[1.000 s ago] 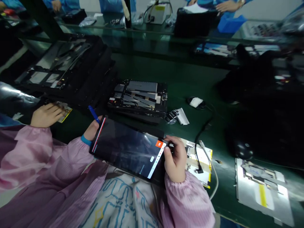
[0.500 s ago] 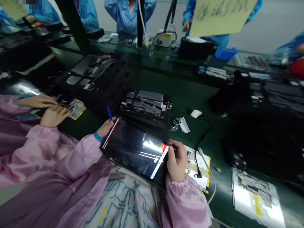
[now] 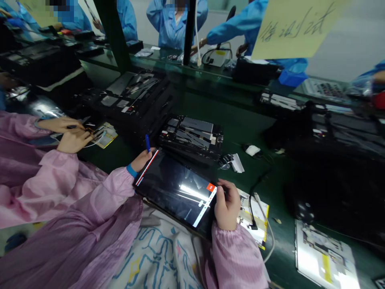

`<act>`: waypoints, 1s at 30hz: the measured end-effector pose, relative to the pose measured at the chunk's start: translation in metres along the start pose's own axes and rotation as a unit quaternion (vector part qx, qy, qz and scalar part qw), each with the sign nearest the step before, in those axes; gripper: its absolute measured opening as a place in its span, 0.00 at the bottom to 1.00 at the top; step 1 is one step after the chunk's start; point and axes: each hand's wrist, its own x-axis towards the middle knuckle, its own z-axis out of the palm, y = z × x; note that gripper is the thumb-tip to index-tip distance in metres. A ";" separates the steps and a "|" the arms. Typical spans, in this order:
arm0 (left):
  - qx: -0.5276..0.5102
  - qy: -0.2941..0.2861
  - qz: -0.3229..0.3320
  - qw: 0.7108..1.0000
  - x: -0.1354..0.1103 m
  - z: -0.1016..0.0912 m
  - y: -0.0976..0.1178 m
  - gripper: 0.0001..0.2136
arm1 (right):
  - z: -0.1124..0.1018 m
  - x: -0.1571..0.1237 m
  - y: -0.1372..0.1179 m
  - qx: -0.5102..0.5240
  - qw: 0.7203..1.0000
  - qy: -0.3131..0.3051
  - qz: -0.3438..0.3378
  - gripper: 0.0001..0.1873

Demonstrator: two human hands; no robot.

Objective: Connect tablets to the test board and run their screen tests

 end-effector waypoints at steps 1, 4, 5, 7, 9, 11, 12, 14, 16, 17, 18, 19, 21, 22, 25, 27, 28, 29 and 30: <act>-0.002 -0.003 0.001 1.000 0.001 0.000 0.001 0.21 | 0.000 0.001 0.000 -0.004 1.000 -0.002 -0.003 0.12; -0.008 -0.012 0.005 1.000 0.003 0.000 0.002 0.28 | 0.001 0.002 0.000 -0.009 1.000 -0.010 -0.004 0.12; -0.008 -0.011 0.005 1.000 0.004 0.000 0.002 0.29 | 0.002 0.003 0.000 -0.010 1.000 -0.012 -0.004 0.12; -0.005 -0.003 0.001 1.000 0.005 -0.001 0.004 0.29 | 0.003 0.005 -0.001 -0.014 1.000 -0.012 -0.006 0.12; 0.002 0.008 -0.004 1.000 0.006 -0.002 0.006 0.29 | 0.005 0.007 -0.001 -0.021 1.000 -0.009 -0.011 0.12; 0.002 0.017 -0.005 1.000 0.007 -0.003 0.009 0.30 | 0.007 0.010 -0.001 -0.026 1.000 -0.005 -0.015 0.12; 0.002 0.019 -0.009 1.000 0.008 -0.003 0.010 0.30 | 0.008 0.011 -0.001 -0.027 0.999 -0.004 -0.017 0.12; 0.007 0.022 -0.014 1.000 0.008 -0.002 0.013 0.31 | 0.010 0.013 -0.002 -0.028 0.999 -0.001 -0.021 0.11; 0.017 0.023 -0.013 0.999 0.008 -0.002 0.015 0.31 | 0.011 0.015 -0.002 -0.028 0.999 -0.001 -0.022 0.11; 0.022 0.024 -0.011 0.999 0.008 -0.002 0.016 0.30 | 0.012 0.015 -0.002 -0.028 0.999 -0.001 -0.022 0.11; 0.026 0.026 -0.010 0.999 0.008 -0.002 0.016 0.29 | 0.012 0.016 -0.003 -0.027 0.999 -0.002 -0.020 0.11; 0.029 0.027 -0.011 0.999 0.008 -0.003 0.017 0.29 | 0.013 0.016 -0.004 -0.028 0.999 -0.003 -0.018 0.11; 0.037 0.025 -0.017 0.999 0.008 -0.003 0.018 0.29 | 0.012 0.016 -0.008 -0.029 0.999 -0.004 -0.013 0.10; 0.043 0.022 -0.021 0.999 0.007 -0.004 0.018 0.30 | 0.012 0.015 -0.011 -0.030 0.999 -0.006 -0.009 0.10; 0.053 0.025 -0.040 0.998 0.007 -0.004 0.020 0.31 | 0.003 0.015 -0.022 -0.043 0.999 -0.008 -0.003 0.10; 0.053 0.036 -0.058 0.996 0.007 -0.004 0.022 0.32 | -0.010 0.024 -0.026 -0.054 0.998 -0.002 -0.008 0.10; 0.053 0.041 -0.066 0.996 0.007 -0.004 0.023 0.32 | -0.018 0.033 -0.025 -0.059 0.998 0.002 -0.011 0.10; 0.055 0.045 -0.071 0.995 0.008 -0.004 0.023 0.31 | -0.029 0.047 -0.022 -0.065 0.998 0.007 -0.014 0.10; 0.059 0.050 -0.074 0.994 0.008 -0.005 0.024 0.31 | -0.042 0.065 -0.018 -0.071 0.997 0.013 -0.015 0.11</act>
